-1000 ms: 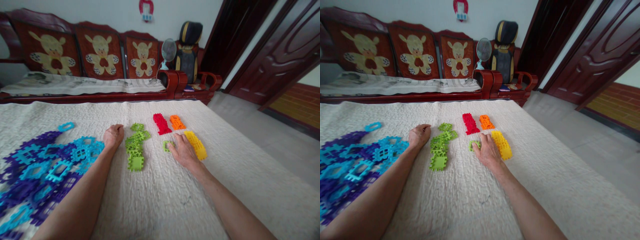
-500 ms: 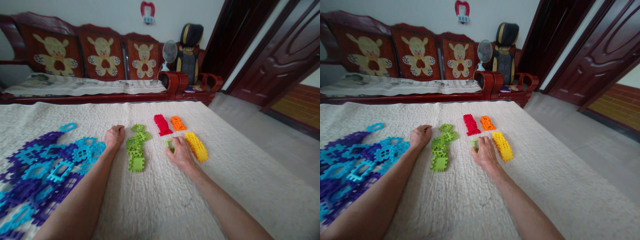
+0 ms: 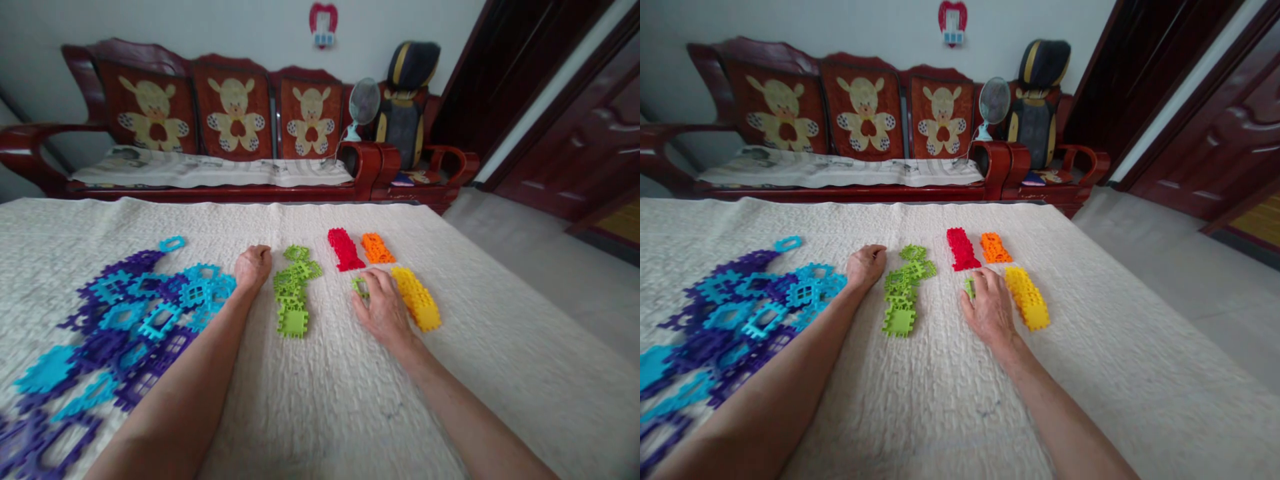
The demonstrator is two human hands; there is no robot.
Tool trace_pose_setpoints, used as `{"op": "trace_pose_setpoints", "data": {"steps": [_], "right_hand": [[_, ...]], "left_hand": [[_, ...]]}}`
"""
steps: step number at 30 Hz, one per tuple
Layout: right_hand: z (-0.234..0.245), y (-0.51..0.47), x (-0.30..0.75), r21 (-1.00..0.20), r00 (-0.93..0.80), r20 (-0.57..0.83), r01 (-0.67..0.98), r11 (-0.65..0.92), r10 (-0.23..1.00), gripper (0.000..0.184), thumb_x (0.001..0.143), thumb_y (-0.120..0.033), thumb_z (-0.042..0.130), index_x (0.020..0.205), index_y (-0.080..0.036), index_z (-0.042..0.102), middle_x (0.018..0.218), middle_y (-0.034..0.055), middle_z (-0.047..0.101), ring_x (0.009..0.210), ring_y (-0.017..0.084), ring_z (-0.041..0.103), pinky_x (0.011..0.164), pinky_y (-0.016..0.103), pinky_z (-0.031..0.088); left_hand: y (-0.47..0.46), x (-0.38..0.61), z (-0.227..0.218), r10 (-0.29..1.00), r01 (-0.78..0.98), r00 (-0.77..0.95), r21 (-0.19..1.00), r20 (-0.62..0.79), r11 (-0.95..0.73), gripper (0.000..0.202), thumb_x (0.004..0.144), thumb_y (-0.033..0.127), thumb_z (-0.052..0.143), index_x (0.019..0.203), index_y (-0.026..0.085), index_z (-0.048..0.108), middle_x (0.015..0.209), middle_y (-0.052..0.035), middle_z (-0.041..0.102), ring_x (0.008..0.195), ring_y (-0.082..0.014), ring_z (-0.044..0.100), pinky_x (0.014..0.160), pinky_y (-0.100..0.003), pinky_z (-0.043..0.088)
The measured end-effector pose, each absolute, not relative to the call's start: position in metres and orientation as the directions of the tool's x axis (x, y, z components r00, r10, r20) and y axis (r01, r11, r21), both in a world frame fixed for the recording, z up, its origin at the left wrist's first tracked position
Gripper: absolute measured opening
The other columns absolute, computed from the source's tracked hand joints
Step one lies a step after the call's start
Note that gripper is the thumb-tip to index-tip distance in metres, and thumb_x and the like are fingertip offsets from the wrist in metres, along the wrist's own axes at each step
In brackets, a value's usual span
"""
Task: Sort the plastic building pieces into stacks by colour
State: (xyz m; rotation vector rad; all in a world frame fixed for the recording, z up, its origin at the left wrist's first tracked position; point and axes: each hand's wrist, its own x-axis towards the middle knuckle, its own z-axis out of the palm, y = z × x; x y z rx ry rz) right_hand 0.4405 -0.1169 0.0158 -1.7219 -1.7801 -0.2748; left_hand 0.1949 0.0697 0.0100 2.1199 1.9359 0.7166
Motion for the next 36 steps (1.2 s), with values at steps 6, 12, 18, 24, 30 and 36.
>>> {"op": "trace_pose_setpoints", "data": {"steps": [6,12,18,24,30,36], "right_hand": [[0.021,-0.135,0.385,-0.421,-0.256,0.483,0.771,0.478,0.837,0.043,0.091,-0.031,0.056,0.133,-0.021,0.054,0.136,0.0122,0.057,0.128,0.026,0.052,0.107,0.046,0.047],[0.018,-0.138,0.362,-0.351,-0.432,0.353,0.761,0.546,0.83,0.036,0.094,-0.025,0.054,0.13,-0.023,0.058,0.145,0.0083,0.053,0.135,0.027,0.045,0.112,0.051,0.041],[0.017,-0.135,0.364,-0.347,-0.461,0.43,0.709,0.614,0.776,0.034,0.096,-0.016,0.046,0.126,-0.023,0.06,0.135,0.0065,0.061,0.127,0.024,0.051,0.106,0.047,0.046],[0.016,-0.13,0.381,-0.577,-0.121,0.598,0.62,0.531,0.792,0.034,0.097,-0.017,0.038,0.123,-0.021,0.06,0.111,0.0085,0.069,0.104,0.02,0.064,0.092,0.037,0.053],[0.021,-0.121,0.406,-0.644,-0.055,0.359,0.708,0.29,0.932,0.03,0.095,-0.018,0.036,0.105,-0.02,0.064,0.097,0.0059,0.07,0.094,0.018,0.065,0.088,0.033,0.051],[0.029,-0.132,0.4,-0.383,0.022,0.274,0.92,0.088,0.961,0.039,0.091,-0.037,0.053,0.124,-0.016,0.056,0.114,0.015,0.059,0.108,0.029,0.056,0.091,0.044,0.05]], "left_hand": [[0.067,0.196,0.012,0.976,0.877,0.038,0.46,0.217,-0.136,0.039,0.093,0.027,0.042,0.115,0.024,0.074,0.12,-0.008,0.072,0.108,-0.0236,0.067,0.095,-0.031,0.049],[0.069,0.196,0.01,0.977,0.872,0.028,0.473,0.211,-0.127,0.039,0.092,0.028,0.042,0.115,0.024,0.074,0.119,-0.0082,0.072,0.108,-0.0238,0.067,0.094,-0.031,0.049],[0.069,0.195,0.009,0.974,0.876,0.031,0.464,0.225,-0.135,0.04,0.091,0.029,0.042,0.114,0.024,0.075,0.118,-0.009,0.072,0.106,-0.0264,0.068,0.092,-0.034,0.05],[0.07,0.195,0.008,0.971,0.884,0.029,0.448,0.239,-0.137,0.039,0.091,0.03,0.043,0.113,0.024,0.075,0.115,-0.0092,0.073,0.104,-0.0269,0.068,0.091,-0.035,0.051],[0.07,0.195,0.008,0.969,0.881,0.027,0.453,0.246,-0.14,0.039,0.09,0.028,0.044,0.112,0.024,0.076,0.116,-0.0082,0.073,0.105,-0.0251,0.068,0.093,-0.033,0.05],[0.07,0.195,0.008,0.966,0.874,0.021,0.465,0.257,-0.143,0.039,0.09,0.028,0.043,0.111,0.023,0.076,0.116,-0.0087,0.073,0.105,-0.0258,0.068,0.093,-0.034,0.051]]}}
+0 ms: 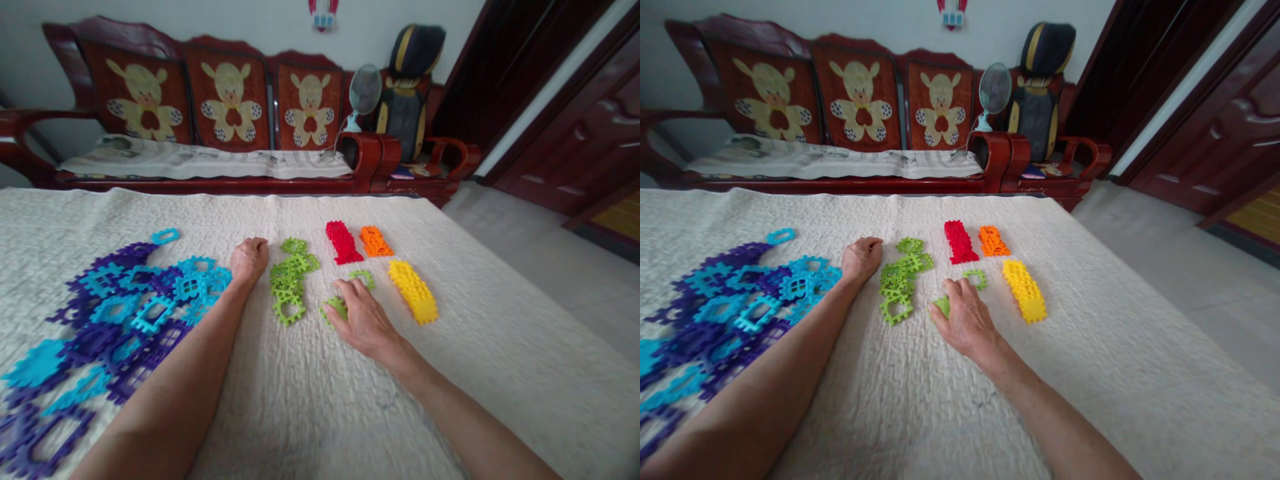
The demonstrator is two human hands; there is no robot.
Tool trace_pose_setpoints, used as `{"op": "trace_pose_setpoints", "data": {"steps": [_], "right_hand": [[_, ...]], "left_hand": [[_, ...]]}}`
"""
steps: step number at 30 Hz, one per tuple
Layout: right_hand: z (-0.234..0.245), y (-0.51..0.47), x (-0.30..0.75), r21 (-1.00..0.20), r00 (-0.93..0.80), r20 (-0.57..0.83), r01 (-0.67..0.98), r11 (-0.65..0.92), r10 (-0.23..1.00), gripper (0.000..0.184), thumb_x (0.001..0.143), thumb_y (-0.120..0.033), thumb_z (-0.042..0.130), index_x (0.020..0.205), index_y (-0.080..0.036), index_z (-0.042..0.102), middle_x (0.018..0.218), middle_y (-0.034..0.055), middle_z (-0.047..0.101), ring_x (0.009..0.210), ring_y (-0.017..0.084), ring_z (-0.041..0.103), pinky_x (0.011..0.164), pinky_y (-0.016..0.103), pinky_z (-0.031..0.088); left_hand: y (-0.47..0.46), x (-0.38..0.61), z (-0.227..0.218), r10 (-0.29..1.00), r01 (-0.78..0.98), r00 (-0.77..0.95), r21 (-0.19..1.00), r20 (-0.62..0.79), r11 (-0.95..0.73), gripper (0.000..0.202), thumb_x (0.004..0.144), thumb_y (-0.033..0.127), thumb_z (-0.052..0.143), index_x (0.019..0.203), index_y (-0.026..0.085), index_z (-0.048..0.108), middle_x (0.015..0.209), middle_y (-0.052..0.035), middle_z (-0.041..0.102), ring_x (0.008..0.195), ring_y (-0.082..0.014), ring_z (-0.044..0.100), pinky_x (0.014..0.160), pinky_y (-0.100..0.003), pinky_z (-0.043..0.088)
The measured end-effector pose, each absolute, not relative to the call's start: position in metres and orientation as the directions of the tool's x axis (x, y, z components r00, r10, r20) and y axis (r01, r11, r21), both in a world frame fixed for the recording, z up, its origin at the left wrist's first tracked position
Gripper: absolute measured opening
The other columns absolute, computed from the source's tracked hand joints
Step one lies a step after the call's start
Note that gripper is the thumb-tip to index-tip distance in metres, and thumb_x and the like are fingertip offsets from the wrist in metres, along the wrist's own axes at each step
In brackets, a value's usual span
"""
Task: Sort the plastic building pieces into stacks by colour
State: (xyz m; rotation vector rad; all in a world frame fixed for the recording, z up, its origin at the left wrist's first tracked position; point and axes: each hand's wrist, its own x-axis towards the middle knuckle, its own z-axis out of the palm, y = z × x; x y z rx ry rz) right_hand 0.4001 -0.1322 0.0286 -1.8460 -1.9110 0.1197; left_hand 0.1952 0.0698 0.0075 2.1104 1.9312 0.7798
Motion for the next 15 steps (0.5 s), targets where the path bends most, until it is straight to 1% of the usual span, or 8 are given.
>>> {"op": "trace_pose_setpoints", "data": {"steps": [2,3,6,8,10,12,15], "right_hand": [[0.029,-0.138,0.394,-0.336,0.028,0.245,0.94,0.058,0.969,0.047,0.086,-0.041,0.06,0.126,-0.016,0.053,0.111,0.014,0.058,0.106,0.029,0.056,0.089,0.045,0.05],[0.029,-0.14,0.391,-0.319,0.024,0.239,0.946,0.055,0.971,0.047,0.085,-0.041,0.062,0.125,-0.017,0.054,0.11,0.013,0.058,0.105,0.029,0.056,0.089,0.045,0.051],[0.028,-0.142,0.386,-0.296,-0.001,0.233,0.952,0.072,0.972,0.036,0.082,-0.034,0.064,0.114,-0.02,0.057,0.104,0.0097,0.057,0.1,0.026,0.056,0.088,0.042,0.051],[0.029,-0.14,0.387,-0.31,-0.017,0.245,0.946,0.095,0.969,0.031,0.081,-0.03,0.063,0.11,-0.02,0.058,0.101,0.0087,0.057,0.099,0.025,0.057,0.088,0.041,0.051],[0.031,-0.135,0.395,-0.332,-0.011,0.298,0.936,0.114,0.954,0.032,0.081,-0.029,0.063,0.111,-0.02,0.058,0.101,0.0088,0.058,0.1,0.025,0.057,0.089,0.041,0.051],[0.032,-0.128,0.41,-0.343,0.034,0.39,0.933,0.111,0.92,0.035,0.082,-0.031,0.063,0.114,-0.02,0.058,0.104,0.0097,0.058,0.102,0.026,0.057,0.091,0.042,0.051],[0.028,-0.116,0.436,-0.334,0.123,0.489,0.941,0.055,0.864,0.035,0.084,-0.036,0.062,0.115,-0.018,0.059,0.106,0.012,0.058,0.103,0.028,0.057,0.092,0.044,0.05]], "left_hand": [[0.07,0.195,0.008,0.967,0.875,0.021,0.464,0.254,-0.141,0.039,0.09,0.028,0.044,0.111,0.024,0.076,0.116,-0.0086,0.073,0.105,-0.0258,0.068,0.092,-0.034,0.051],[0.07,0.195,0.008,0.968,0.875,0.022,0.463,0.252,-0.14,0.038,0.09,0.028,0.044,0.111,0.024,0.076,0.116,-0.0086,0.073,0.105,-0.026,0.068,0.093,-0.034,0.051],[0.07,0.195,0.008,0.97,0.879,0.022,0.457,0.242,-0.134,0.038,0.09,0.029,0.044,0.112,0.024,0.076,0.116,-0.009,0.073,0.106,-0.0269,0.068,0.093,-0.035,0.051],[0.07,0.195,0.009,0.971,0.881,0.021,0.455,0.24,-0.131,0.038,0.09,0.029,0.044,0.112,0.024,0.076,0.117,-0.009,0.073,0.106,-0.0271,0.068,0.094,-0.036,0.051],[0.07,0.195,0.009,0.971,0.88,0.024,0.455,0.239,-0.134,0.039,0.091,0.028,0.044,0.112,0.024,0.076,0.118,-0.0087,0.073,0.106,-0.0269,0.068,0.094,-0.035,0.051],[0.07,0.195,0.009,0.97,0.88,0.029,0.454,0.239,-0.138,0.039,0.091,0.028,0.044,0.112,0.024,0.076,0.118,-0.0085,0.073,0.106,-0.0267,0.068,0.094,-0.035,0.051],[0.07,0.195,0.009,0.97,0.883,0.031,0.448,0.243,-0.14,0.039,0.09,0.029,0.044,0.112,0.024,0.076,0.118,-0.0088,0.073,0.105,-0.0268,0.068,0.093,-0.036,0.052]]}}
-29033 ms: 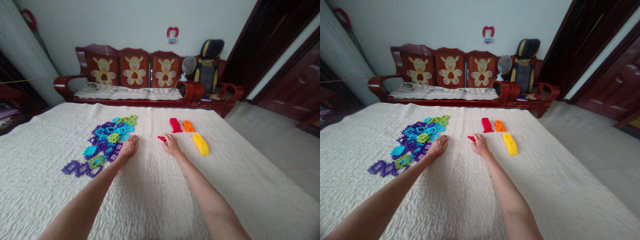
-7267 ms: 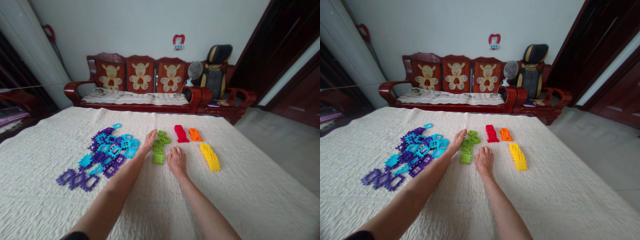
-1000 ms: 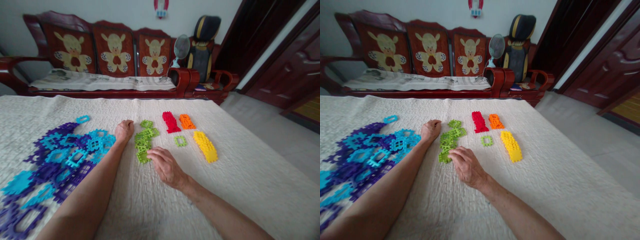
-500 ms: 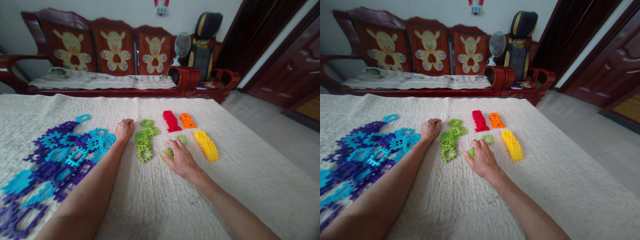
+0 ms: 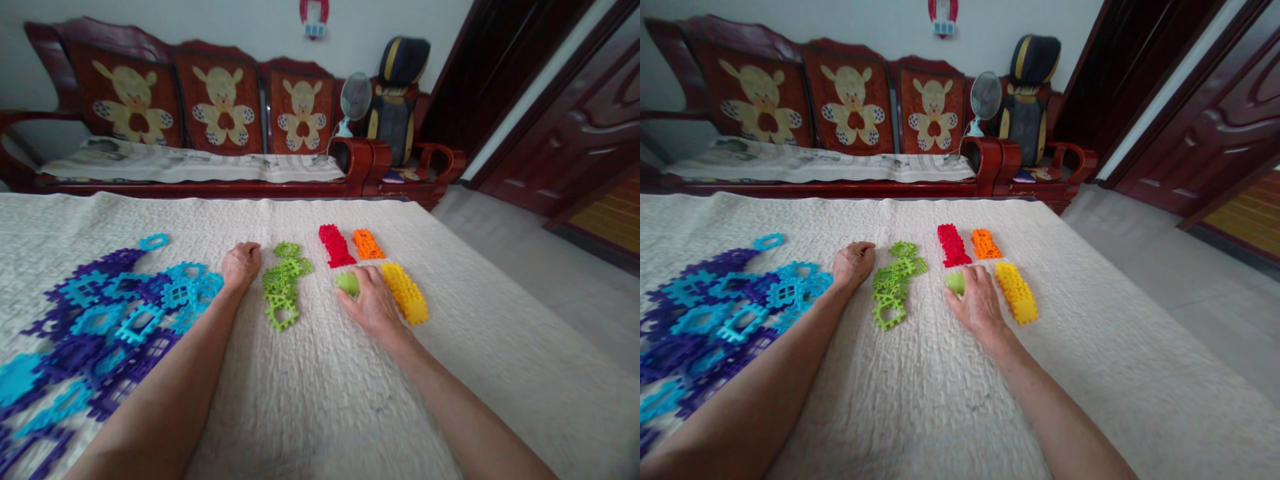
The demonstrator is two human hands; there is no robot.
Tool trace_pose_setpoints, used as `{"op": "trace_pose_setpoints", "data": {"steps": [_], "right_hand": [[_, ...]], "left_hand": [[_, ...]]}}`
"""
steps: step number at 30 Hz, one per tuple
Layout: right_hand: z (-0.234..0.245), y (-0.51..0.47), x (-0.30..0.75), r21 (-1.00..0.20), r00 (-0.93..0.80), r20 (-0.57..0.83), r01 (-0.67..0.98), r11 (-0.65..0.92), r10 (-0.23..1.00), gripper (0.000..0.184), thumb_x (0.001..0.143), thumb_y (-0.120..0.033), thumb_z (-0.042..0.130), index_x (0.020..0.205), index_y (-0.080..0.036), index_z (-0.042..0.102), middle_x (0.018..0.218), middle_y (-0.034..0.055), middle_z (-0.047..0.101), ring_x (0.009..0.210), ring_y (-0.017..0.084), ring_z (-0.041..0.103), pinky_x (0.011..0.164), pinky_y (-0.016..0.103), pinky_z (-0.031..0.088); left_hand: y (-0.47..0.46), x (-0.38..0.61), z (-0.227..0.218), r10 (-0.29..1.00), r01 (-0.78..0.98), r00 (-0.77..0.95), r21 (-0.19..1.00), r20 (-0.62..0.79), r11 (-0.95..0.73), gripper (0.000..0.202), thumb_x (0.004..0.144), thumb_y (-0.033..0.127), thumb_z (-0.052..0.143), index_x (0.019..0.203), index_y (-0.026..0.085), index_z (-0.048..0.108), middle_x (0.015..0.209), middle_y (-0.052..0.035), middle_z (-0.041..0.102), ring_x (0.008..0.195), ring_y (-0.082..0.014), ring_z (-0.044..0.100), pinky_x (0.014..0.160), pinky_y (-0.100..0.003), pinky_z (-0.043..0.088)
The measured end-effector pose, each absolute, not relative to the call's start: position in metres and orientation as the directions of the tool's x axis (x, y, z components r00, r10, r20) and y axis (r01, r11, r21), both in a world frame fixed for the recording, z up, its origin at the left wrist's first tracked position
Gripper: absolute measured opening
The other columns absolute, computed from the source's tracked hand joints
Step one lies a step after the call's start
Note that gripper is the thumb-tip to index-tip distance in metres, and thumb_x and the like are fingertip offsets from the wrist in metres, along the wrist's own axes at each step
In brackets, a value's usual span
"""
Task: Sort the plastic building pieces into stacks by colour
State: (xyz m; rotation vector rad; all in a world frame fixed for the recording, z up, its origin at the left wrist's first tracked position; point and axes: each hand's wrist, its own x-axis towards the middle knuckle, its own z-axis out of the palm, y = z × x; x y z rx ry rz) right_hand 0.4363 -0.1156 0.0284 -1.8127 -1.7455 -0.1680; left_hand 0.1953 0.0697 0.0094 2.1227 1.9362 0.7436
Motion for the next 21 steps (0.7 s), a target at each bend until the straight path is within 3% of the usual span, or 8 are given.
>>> {"op": "trace_pose_setpoints", "data": {"steps": [10,17,21], "right_hand": [[0.007,-0.103,0.455,-0.226,0.152,0.458,0.973,-0.051,0.876,0.033,0.09,-0.04,0.053,0.111,-0.015,0.062,0.103,0.014,0.059,0.101,0.029,0.057,0.09,0.043,0.049],[0.007,-0.105,0.452,-0.254,0.194,0.451,0.964,-0.083,0.871,0.048,0.082,-0.042,0.062,0.122,-0.016,0.056,0.113,0.0135,0.056,0.104,0.029,0.056,0.093,0.044,0.048],[0.006,-0.104,0.453,-0.24,0.2,0.448,0.966,-0.098,0.871,0.043,0.083,-0.039,0.06,0.119,-0.016,0.058,0.105,0.0119,0.057,0.1,0.028,0.056,0.09,0.043,0.048]], "left_hand": [[0.069,0.195,0.01,0.971,0.895,0.043,0.424,0.234,-0.142,0.039,0.091,0.029,0.043,0.113,0.024,0.075,0.12,-0.0083,0.072,0.106,-0.0261,0.067,0.094,-0.035,0.051],[0.069,0.195,0.01,0.97,0.893,0.043,0.426,0.24,-0.145,0.04,0.091,0.029,0.042,0.113,0.023,0.075,0.118,-0.0091,0.072,0.105,-0.0265,0.067,0.094,-0.035,0.05],[0.07,0.195,0.01,0.971,0.892,0.039,0.43,0.236,-0.141,0.04,0.091,0.029,0.042,0.113,0.024,0.075,0.118,-0.0086,0.072,0.106,-0.0262,0.067,0.093,-0.034,0.05]]}}
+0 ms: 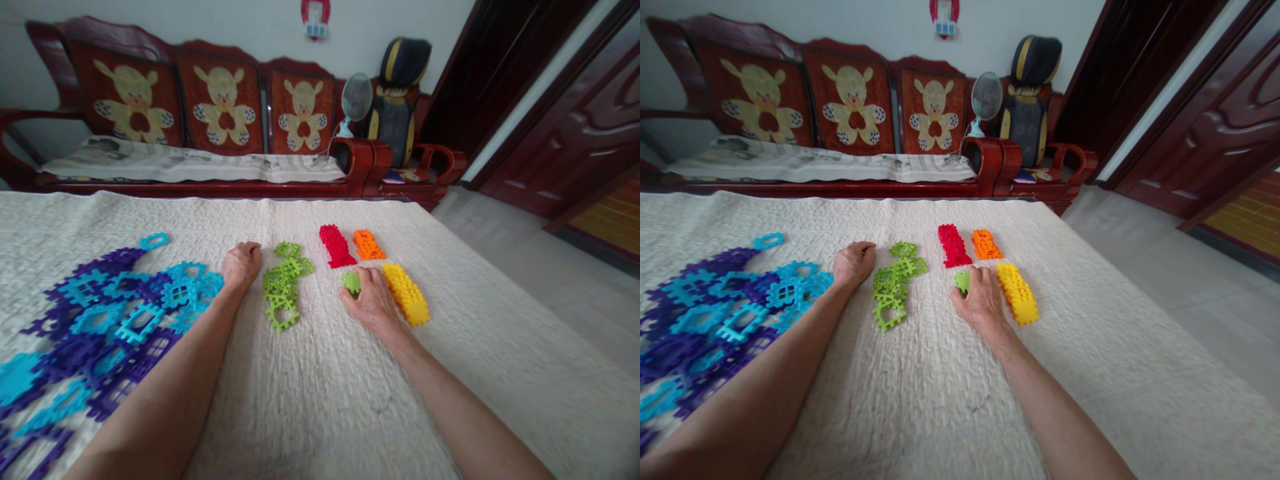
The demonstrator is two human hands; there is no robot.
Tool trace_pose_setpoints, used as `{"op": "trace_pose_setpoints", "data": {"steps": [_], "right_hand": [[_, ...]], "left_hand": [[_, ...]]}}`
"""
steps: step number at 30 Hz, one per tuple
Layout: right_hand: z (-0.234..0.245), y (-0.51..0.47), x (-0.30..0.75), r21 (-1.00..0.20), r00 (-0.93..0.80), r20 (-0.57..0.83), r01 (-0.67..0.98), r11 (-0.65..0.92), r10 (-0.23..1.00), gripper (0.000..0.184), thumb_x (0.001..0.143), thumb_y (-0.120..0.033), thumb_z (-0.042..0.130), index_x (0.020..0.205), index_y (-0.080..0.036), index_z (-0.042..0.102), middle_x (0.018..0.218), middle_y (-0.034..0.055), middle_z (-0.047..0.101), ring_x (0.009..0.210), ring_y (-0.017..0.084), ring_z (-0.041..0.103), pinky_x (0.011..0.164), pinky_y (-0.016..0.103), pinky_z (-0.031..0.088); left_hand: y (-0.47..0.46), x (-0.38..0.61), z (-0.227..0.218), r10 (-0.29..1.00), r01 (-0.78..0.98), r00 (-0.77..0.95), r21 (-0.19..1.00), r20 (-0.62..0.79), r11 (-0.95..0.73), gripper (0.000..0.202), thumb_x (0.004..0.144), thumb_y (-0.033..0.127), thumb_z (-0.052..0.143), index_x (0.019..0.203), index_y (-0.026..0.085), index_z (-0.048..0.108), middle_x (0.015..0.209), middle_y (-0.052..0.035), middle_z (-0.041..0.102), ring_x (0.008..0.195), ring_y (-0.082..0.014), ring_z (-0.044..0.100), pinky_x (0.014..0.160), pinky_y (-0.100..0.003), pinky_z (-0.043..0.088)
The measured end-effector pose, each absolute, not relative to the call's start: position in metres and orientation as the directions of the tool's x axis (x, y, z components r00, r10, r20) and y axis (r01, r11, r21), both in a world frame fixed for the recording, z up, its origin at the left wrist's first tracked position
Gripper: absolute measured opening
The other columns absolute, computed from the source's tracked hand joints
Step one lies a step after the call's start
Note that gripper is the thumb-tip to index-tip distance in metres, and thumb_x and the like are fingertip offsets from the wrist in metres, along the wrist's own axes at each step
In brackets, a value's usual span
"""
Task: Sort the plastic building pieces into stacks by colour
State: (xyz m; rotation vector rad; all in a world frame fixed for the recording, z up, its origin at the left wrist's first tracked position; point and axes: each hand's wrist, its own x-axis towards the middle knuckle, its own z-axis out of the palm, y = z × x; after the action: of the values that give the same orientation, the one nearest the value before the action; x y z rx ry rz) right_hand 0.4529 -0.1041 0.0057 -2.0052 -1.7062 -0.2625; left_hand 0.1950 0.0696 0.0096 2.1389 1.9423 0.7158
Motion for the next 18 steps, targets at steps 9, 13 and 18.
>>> {"op": "trace_pose_setpoints", "data": {"steps": [9,13,18], "right_hand": [[0.008,-0.104,0.451,-0.241,0.19,0.431,0.966,-0.09,0.882,0.037,0.082,-0.035,0.056,0.113,-0.015,0.061,0.098,0.0118,0.06,0.093,0.028,0.057,0.085,0.041,0.049],[0.009,-0.104,0.451,-0.239,0.162,0.461,0.97,-0.054,0.873,0.04,0.083,-0.035,0.056,0.115,-0.013,0.061,0.104,0.0146,0.059,0.099,0.03,0.057,0.088,0.045,0.049],[0.022,-0.114,0.425,-0.281,0.022,0.587,0.943,0.178,0.809,0.04,0.087,-0.03,0.056,0.124,-0.015,0.058,0.124,0.0171,0.058,0.116,0.032,0.055,0.1,0.051,0.047]], "left_hand": [[0.069,0.195,0.01,0.971,0.892,0.038,0.431,0.236,-0.139,0.04,0.091,0.029,0.042,0.113,0.024,0.075,0.118,-0.0091,0.072,0.106,-0.0255,0.067,0.092,-0.033,0.05],[0.068,0.196,0.011,0.973,0.887,0.04,0.441,0.226,-0.139,0.04,0.091,0.027,0.042,0.113,0.023,0.075,0.118,-0.009,0.072,0.107,-0.0243,0.067,0.093,-0.031,0.05],[0.067,0.196,0.012,0.977,0.88,0.041,0.455,0.208,-0.134,0.04,0.093,0.028,0.041,0.115,0.024,0.074,0.119,-0.0085,0.072,0.108,-0.023,0.067,0.094,-0.03,0.049]]}}
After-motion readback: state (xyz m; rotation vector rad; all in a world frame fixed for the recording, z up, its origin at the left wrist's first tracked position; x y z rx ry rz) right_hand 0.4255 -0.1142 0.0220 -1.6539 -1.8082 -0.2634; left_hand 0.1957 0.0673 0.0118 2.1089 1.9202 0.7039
